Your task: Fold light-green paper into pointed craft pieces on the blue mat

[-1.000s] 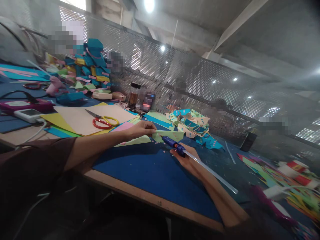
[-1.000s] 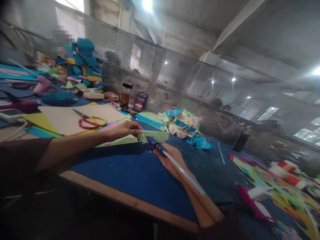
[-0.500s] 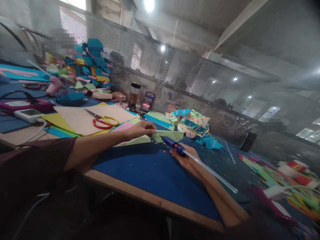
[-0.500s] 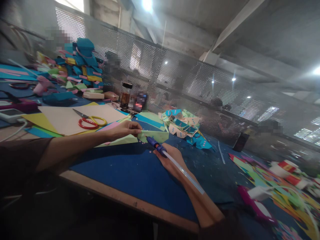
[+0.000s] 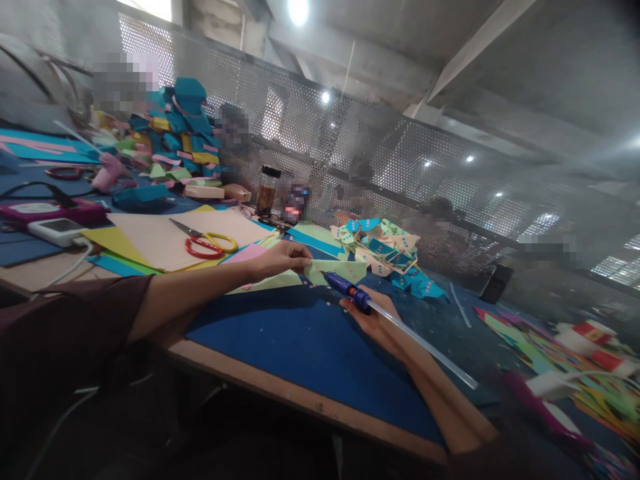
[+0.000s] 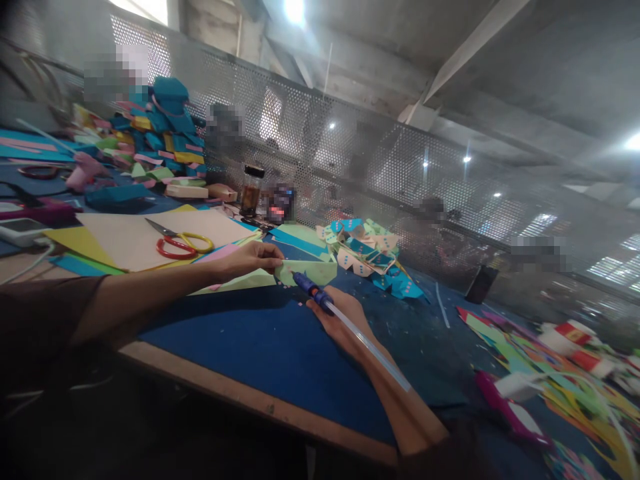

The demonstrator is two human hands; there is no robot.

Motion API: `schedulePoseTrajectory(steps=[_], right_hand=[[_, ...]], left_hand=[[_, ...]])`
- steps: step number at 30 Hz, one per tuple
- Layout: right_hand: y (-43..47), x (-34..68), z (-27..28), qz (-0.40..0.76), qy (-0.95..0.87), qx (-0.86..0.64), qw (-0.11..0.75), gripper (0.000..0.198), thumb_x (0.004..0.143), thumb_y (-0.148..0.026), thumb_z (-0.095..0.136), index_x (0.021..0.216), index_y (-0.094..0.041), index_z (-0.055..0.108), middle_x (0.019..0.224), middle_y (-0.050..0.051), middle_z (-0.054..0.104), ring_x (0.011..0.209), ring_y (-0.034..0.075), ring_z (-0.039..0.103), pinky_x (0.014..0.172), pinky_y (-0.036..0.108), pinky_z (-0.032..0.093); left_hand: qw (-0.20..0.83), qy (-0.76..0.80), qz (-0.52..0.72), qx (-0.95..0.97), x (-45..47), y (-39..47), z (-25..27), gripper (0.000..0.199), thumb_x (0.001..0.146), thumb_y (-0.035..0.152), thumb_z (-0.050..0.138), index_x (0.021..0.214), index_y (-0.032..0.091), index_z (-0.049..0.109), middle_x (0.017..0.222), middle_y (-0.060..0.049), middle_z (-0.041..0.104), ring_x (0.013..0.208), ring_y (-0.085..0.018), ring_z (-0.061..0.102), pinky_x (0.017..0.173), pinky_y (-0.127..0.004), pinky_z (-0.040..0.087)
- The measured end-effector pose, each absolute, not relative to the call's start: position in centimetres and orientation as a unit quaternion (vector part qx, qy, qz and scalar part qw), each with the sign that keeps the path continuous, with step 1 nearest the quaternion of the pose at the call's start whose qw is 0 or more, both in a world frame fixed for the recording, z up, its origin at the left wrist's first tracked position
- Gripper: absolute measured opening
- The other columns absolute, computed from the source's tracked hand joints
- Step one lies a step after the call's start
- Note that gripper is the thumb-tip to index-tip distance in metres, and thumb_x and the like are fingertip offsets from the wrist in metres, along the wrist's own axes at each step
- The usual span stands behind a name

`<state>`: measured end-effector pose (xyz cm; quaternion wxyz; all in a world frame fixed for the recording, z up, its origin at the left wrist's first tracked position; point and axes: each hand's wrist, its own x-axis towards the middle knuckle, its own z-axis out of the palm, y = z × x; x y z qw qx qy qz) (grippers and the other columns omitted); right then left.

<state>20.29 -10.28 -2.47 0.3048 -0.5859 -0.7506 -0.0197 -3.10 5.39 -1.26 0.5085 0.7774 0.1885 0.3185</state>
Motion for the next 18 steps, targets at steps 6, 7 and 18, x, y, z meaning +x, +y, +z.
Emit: schedulePoseTrajectory(steps=[6,7,18], right_hand=[[-10.13,20.52,-2.74,-0.022,-0.747,-0.594,0.299,0.032,0.091,-0.047,0.057,0.071,-0.022,0.052,0.066,0.0,0.056,0.058,0.015,0.051,0.053,0.027,0.033],[-10.11,20.55,-2.77,-0.018,-0.746,-0.594,0.298,0.032,0.091,-0.047,0.057,0.072,-0.022,0.051,0.066,0.0,0.056,0.058,0.015,0.051,0.053,0.027,0.033],[-10.19,20.48,-2.69,-0.017,-0.747,-0.596,0.292,0.032,0.091,-0.047,0.057,0.072,-0.022,0.05,0.066,0.0,0.056,0.057,0.015,0.049,0.052,0.027,0.033]], left_hand=[[0.507,0.184,0.316,0.781,-3.09,5.46,-1.33,0.02,0.083,0.033,0.069,0.084,0.013,0.068,0.078,-0.002,0.068,0.073,-0.013,0.061,0.073,-0.028,0.048],[0.507,0.183,0.317,0.78,-3.08,5.48,-1.36,0.02,0.083,0.033,0.069,0.084,0.013,0.068,0.078,-0.002,0.067,0.073,-0.013,0.061,0.073,-0.028,0.048],[0.514,0.181,0.315,0.777,-3.04,5.51,-1.41,0.021,0.082,0.033,0.07,0.085,0.013,0.068,0.077,-0.002,0.067,0.071,-0.012,0.06,0.073,-0.029,0.048]])
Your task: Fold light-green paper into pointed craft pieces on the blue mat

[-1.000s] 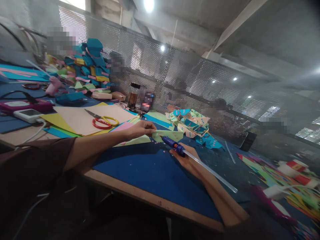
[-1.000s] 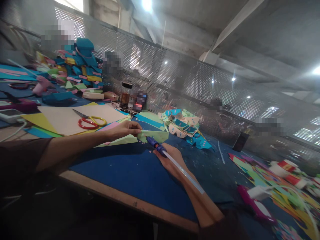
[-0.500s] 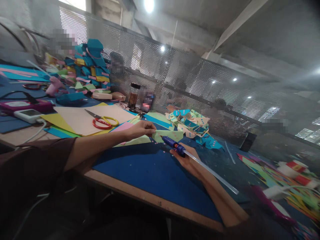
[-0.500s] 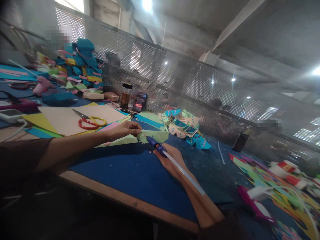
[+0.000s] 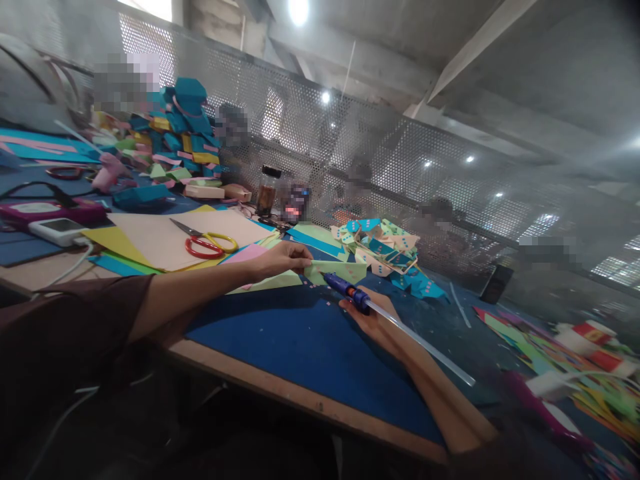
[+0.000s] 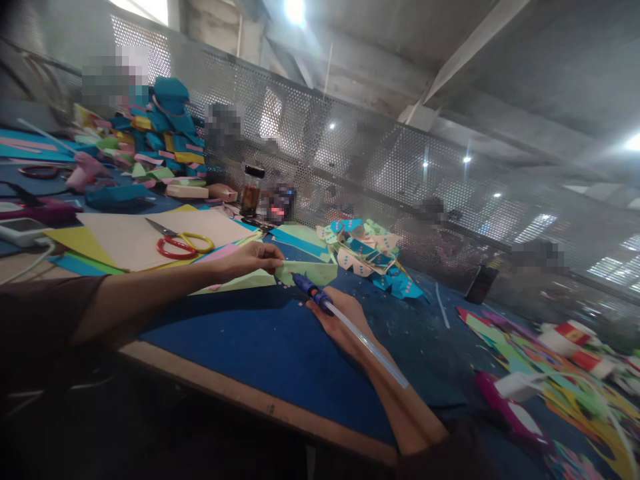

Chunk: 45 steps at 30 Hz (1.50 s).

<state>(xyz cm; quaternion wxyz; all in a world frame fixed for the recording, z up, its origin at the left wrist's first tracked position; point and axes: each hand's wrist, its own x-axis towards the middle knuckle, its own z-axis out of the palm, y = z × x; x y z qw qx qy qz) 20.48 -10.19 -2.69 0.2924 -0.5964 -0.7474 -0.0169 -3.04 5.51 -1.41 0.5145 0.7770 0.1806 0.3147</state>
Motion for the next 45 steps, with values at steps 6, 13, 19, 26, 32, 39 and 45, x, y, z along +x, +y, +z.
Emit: schedulePoseTrajectory(steps=[6,13,19,26,32,39,45], right_hand=[[-10.28,20.4,-2.65,-0.014,-0.748,-0.598,0.289,0.033,0.092,-0.049,0.055,0.073,-0.021,0.05,0.066,0.0,0.055,0.057,0.015,0.048,0.052,0.027,0.032],[-10.16,20.47,-2.73,-0.016,-0.749,-0.596,0.29,0.034,0.092,-0.049,0.055,0.073,-0.022,0.048,0.066,-0.001,0.054,0.057,0.014,0.046,0.054,0.027,0.032],[-10.1,20.54,-2.9,-0.019,-0.746,-0.601,0.286,0.033,0.091,-0.049,0.056,0.073,-0.022,0.05,0.066,0.0,0.055,0.056,0.015,0.047,0.054,0.027,0.032],[-10.21,20.4,-2.69,-0.019,-0.751,-0.597,0.283,0.035,0.092,-0.051,0.053,0.073,-0.022,0.051,0.067,0.0,0.056,0.057,0.016,0.048,0.054,0.028,0.034],[-10.3,20.24,-2.52,-0.019,-0.751,-0.6,0.276,0.033,0.092,-0.049,0.053,0.073,-0.022,0.054,0.067,0.001,0.056,0.057,0.016,0.049,0.052,0.027,0.034],[-10.29,20.25,-2.52,-0.017,-0.749,-0.602,0.275,0.035,0.092,-0.051,0.053,0.073,-0.022,0.054,0.066,0.0,0.056,0.058,0.016,0.05,0.054,0.027,0.035],[-10.29,20.31,-2.6,-0.016,-0.754,-0.595,0.279,0.034,0.092,-0.049,0.053,0.073,-0.022,0.054,0.066,0.0,0.057,0.057,0.015,0.049,0.053,0.027,0.034]], left_hand=[[0.519,0.18,0.32,0.772,-2.98,5.57,-1.47,0.023,0.081,0.035,0.071,0.084,0.012,0.067,0.075,-0.001,0.066,0.07,-0.012,0.06,0.073,-0.029,0.049],[0.516,0.186,0.321,0.772,-2.97,5.51,-1.41,0.023,0.081,0.034,0.071,0.084,0.012,0.068,0.075,-0.002,0.066,0.069,-0.013,0.06,0.074,-0.03,0.049],[0.516,0.185,0.32,0.773,-2.97,5.61,-1.47,0.022,0.081,0.034,0.07,0.085,0.012,0.067,0.076,-0.002,0.066,0.07,-0.013,0.06,0.073,-0.029,0.049],[0.518,0.184,0.316,0.773,-3.02,5.45,-1.3,0.022,0.081,0.033,0.07,0.084,0.012,0.067,0.075,-0.002,0.066,0.07,-0.013,0.06,0.073,-0.029,0.049],[0.519,0.185,0.319,0.771,-2.96,5.48,-1.32,0.02,0.081,0.032,0.07,0.083,0.012,0.067,0.075,-0.002,0.066,0.069,-0.012,0.06,0.072,-0.029,0.048],[0.522,0.182,0.316,0.771,-2.92,5.59,-1.47,0.026,0.08,0.036,0.072,0.084,0.011,0.068,0.076,-0.003,0.067,0.07,-0.013,0.06,0.071,-0.028,0.048],[0.515,0.184,0.313,0.776,-2.91,5.65,-1.57,0.024,0.082,0.035,0.07,0.085,0.012,0.067,0.077,-0.003,0.067,0.071,-0.012,0.06,0.072,-0.027,0.047]])
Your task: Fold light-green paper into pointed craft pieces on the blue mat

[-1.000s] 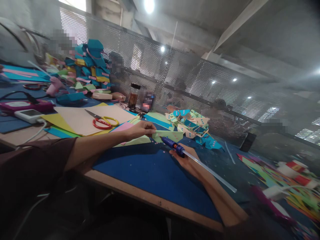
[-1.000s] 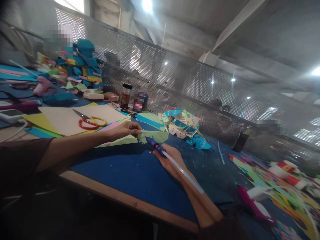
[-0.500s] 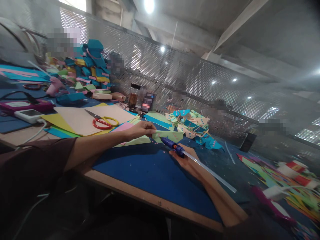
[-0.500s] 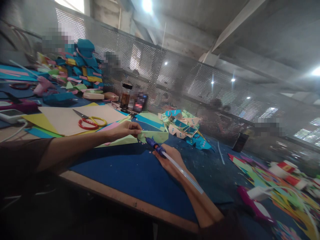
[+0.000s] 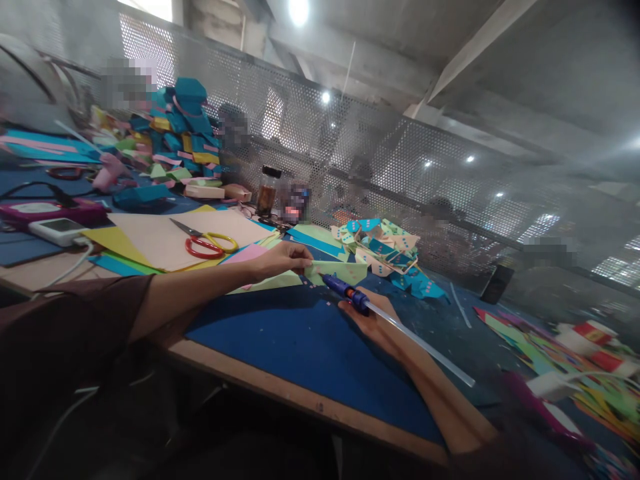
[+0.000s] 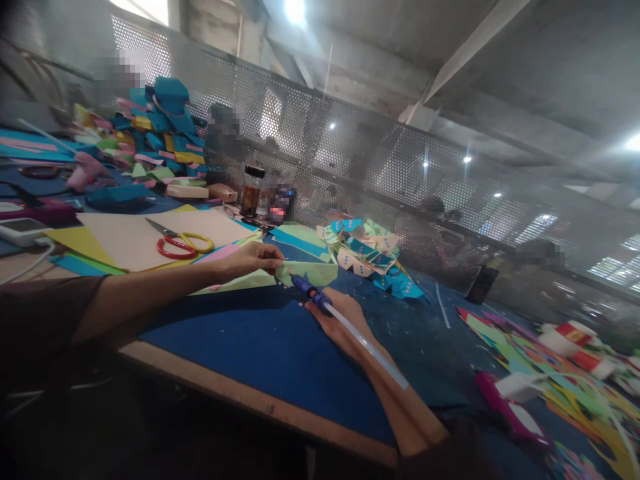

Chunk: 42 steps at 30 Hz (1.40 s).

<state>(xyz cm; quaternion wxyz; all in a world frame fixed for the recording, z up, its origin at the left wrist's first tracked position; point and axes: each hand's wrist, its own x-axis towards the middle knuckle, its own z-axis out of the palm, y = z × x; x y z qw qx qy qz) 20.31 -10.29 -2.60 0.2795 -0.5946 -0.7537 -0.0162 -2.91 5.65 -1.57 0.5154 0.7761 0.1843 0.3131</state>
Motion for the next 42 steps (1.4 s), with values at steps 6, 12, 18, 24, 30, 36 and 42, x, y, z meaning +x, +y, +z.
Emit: schedulePoseTrajectory(steps=[6,12,18,24,30,36,42], right_hand=[[-10.5,20.03,-2.32,-0.022,-0.753,-0.592,0.287,0.035,0.092,-0.049,0.053,0.072,-0.021,0.054,0.065,0.0,0.055,0.057,0.015,0.048,0.052,0.026,0.033],[-10.72,19.85,-1.99,-0.006,-0.751,-0.595,0.288,0.034,0.092,-0.051,0.052,0.074,-0.022,0.051,0.068,0.0,0.055,0.059,0.016,0.049,0.053,0.026,0.035],[-10.65,19.98,-2.18,0.004,-0.749,-0.595,0.293,0.031,0.09,-0.048,0.055,0.073,-0.023,0.052,0.066,0.0,0.053,0.059,0.016,0.047,0.052,0.026,0.035],[-10.64,19.89,-2.15,0.009,-0.745,-0.603,0.286,0.032,0.089,-0.051,0.055,0.073,-0.023,0.052,0.065,0.0,0.052,0.058,0.016,0.047,0.052,0.026,0.034],[-10.58,19.93,-2.27,0.003,-0.747,-0.602,0.282,0.034,0.09,-0.052,0.055,0.073,-0.023,0.048,0.064,-0.001,0.051,0.057,0.015,0.044,0.052,0.026,0.033],[-10.48,20.01,-2.31,-0.005,-0.749,-0.602,0.277,0.036,0.09,-0.053,0.054,0.072,-0.023,0.047,0.064,-0.001,0.051,0.057,0.015,0.045,0.052,0.027,0.033],[-10.45,20.19,-2.52,-0.003,-0.751,-0.6,0.277,0.036,0.09,-0.055,0.054,0.074,-0.023,0.051,0.065,0.0,0.053,0.057,0.016,0.046,0.051,0.026,0.033]], left_hand=[[0.515,0.182,0.319,0.774,-2.91,5.85,-1.7,0.022,0.081,0.034,0.069,0.085,0.013,0.067,0.077,-0.002,0.068,0.071,-0.013,0.061,0.072,-0.029,0.048],[0.518,0.194,0.331,0.764,-2.93,6.1,-1.7,0.022,0.081,0.034,0.07,0.083,0.013,0.067,0.075,-0.002,0.067,0.07,-0.012,0.06,0.073,-0.029,0.05],[0.52,0.206,0.335,0.758,-2.88,6.16,-1.68,0.022,0.081,0.033,0.07,0.083,0.011,0.068,0.074,-0.003,0.067,0.069,-0.012,0.06,0.072,-0.029,0.05],[0.522,0.198,0.335,0.759,-2.86,6.45,-1.86,0.023,0.08,0.034,0.071,0.084,0.011,0.067,0.074,-0.003,0.067,0.069,-0.013,0.061,0.072,-0.03,0.05],[0.517,0.204,0.334,0.761,-2.86,6.03,-1.53,0.021,0.082,0.033,0.069,0.083,0.012,0.067,0.074,-0.002,0.067,0.069,-0.012,0.061,0.073,-0.029,0.05],[0.522,0.204,0.335,0.757,-2.86,5.86,-1.45,0.019,0.08,0.031,0.07,0.082,0.012,0.068,0.073,-0.002,0.067,0.067,-0.013,0.06,0.071,-0.029,0.049],[0.52,0.203,0.334,0.76,-2.83,5.85,-1.48,0.021,0.079,0.033,0.071,0.082,0.012,0.068,0.073,-0.003,0.067,0.067,-0.013,0.06,0.071,-0.03,0.049]])
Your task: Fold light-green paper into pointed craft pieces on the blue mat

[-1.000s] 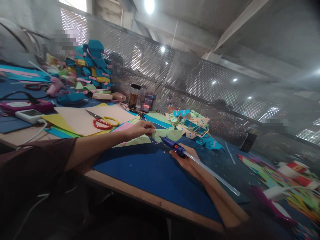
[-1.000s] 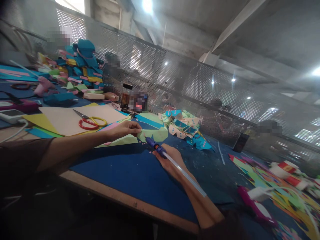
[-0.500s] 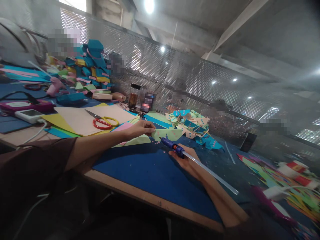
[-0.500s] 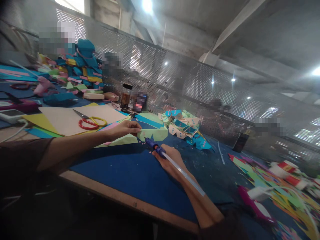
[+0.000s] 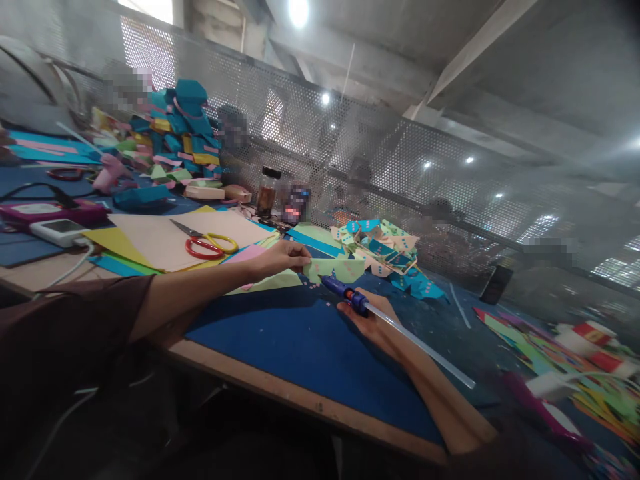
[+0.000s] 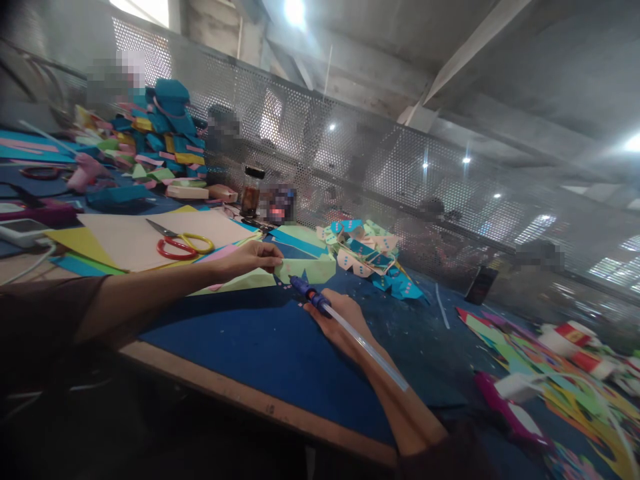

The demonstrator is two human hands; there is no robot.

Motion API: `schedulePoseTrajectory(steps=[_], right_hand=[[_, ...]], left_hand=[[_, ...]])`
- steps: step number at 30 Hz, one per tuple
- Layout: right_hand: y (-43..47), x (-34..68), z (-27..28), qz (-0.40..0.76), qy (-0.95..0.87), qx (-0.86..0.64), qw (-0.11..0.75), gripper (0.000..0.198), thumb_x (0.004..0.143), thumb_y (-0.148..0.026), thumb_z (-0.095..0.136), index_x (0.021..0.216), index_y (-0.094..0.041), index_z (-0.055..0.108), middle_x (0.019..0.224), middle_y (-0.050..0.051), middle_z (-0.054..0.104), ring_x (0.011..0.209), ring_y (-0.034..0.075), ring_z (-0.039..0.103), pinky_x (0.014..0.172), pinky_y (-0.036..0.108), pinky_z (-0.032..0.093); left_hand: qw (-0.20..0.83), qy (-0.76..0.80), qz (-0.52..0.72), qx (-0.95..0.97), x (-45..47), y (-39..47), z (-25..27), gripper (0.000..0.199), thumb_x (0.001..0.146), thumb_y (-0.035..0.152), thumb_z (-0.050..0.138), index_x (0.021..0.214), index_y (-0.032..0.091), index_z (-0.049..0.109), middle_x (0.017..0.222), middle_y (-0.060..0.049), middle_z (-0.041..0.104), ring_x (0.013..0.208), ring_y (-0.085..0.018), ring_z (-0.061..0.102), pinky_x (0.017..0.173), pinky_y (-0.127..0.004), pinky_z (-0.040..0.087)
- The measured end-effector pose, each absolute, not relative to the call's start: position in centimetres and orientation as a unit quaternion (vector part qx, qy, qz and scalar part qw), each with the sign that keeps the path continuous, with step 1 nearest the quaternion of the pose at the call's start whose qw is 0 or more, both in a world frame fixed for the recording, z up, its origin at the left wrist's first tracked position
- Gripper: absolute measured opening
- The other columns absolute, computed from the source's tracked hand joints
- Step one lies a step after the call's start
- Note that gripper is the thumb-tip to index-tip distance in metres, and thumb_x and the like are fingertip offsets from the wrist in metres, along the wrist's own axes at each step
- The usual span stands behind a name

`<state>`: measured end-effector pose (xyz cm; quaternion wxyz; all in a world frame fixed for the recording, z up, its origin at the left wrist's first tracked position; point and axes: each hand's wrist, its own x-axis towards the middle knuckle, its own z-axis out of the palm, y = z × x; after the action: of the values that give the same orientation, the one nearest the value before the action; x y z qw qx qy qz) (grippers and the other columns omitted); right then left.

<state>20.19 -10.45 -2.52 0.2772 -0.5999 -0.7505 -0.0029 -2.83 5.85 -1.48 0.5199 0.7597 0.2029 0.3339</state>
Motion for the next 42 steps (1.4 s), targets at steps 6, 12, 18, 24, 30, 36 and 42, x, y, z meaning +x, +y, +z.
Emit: schedulePoseTrajectory(steps=[6,12,18,24,30,36,42], right_hand=[[-10.41,20.14,-2.63,-0.005,-0.746,-0.607,0.275,0.037,0.09,-0.056,0.054,0.073,-0.023,0.051,0.064,0.0,0.053,0.057,0.016,0.046,0.052,0.027,0.033],[-10.41,20.04,-2.51,-0.011,-0.744,-0.612,0.268,0.037,0.09,-0.056,0.054,0.074,-0.023,0.053,0.064,0.001,0.055,0.057,0.016,0.048,0.053,0.028,0.032],[-10.31,20.18,-2.65,-0.018,-0.746,-0.608,0.27,0.037,0.089,-0.057,0.054,0.074,-0.023,0.055,0.064,0.001,0.057,0.056,0.016,0.048,0.052,0.027,0.033],[-10.3,20.21,-2.66,-0.016,-0.744,-0.616,0.258,0.037,0.09,-0.057,0.053,0.076,-0.023,0.055,0.065,0.001,0.057,0.056,0.016,0.049,0.052,0.028,0.032],[-10.22,20.32,-2.75,-0.027,-0.744,-0.619,0.252,0.038,0.09,-0.058,0.052,0.075,-0.023,0.053,0.065,0.001,0.058,0.056,0.016,0.05,0.053,0.028,0.032],[-10.13,20.46,-2.85,-0.019,-0.741,-0.623,0.249,0.037,0.09,-0.057,0.053,0.076,-0.023,0.055,0.066,0.001,0.059,0.056,0.016,0.052,0.053,0.027,0.031],[-9.98,20.66,-3.08,-0.029,-0.736,-0.63,0.246,0.038,0.088,-0.057,0.055,0.074,-0.023,0.053,0.064,0.0,0.057,0.056,0.015,0.049,0.053,0.027,0.03]], left_hand=[[0.521,0.201,0.333,0.76,-2.83,5.71,-1.41,0.023,0.078,0.034,0.072,0.082,0.012,0.067,0.073,-0.002,0.066,0.068,-0.013,0.06,0.071,-0.029,0.049],[0.527,0.199,0.33,0.757,-2.85,5.71,-1.39,0.024,0.078,0.035,0.073,0.082,0.012,0.067,0.074,-0.003,0.066,0.068,-0.013,0.06,0.071,-0.029,0.049],[0.526,0.205,0.332,0.756,-2.83,5.46,-1.25,0.02,0.079,0.031,0.071,0.08,0.012,0.067,0.072,-0.001,0.065,0.067,-0.012,0.059,0.072,-0.029,0.049],[0.531,0.2,0.329,0.755,-2.84,5.3,-1.13,0.019,0.08,0.031,0.07,0.081,0.012,0.066,0.074,-0.002,0.066,0.068,-0.012,0.06,0.072,-0.029,0.049],[0.526,0.2,0.329,0.758,-2.93,5.39,-1.21,0.02,0.08,0.032,0.07,0.082,0.012,0.066,0.074,-0.002,0.065,0.068,-0.012,0.06,0.072,-0.029,0.049],[0.524,0.19,0.325,0.764,-2.84,5.8,-1.53,0.02,0.082,0.031,0.069,0.084,0.012,0.067,0.075,-0.002,0.066,0.069,-0.012,0.06,0.072,-0.028,0.049],[0.524,0.201,0.328,0.76,-2.84,5.79,-1.47,0.021,0.08,0.033,0.07,0.083,0.012,0.067,0.074,-0.002,0.066,0.068,-0.012,0.06,0.071,-0.028,0.049]])
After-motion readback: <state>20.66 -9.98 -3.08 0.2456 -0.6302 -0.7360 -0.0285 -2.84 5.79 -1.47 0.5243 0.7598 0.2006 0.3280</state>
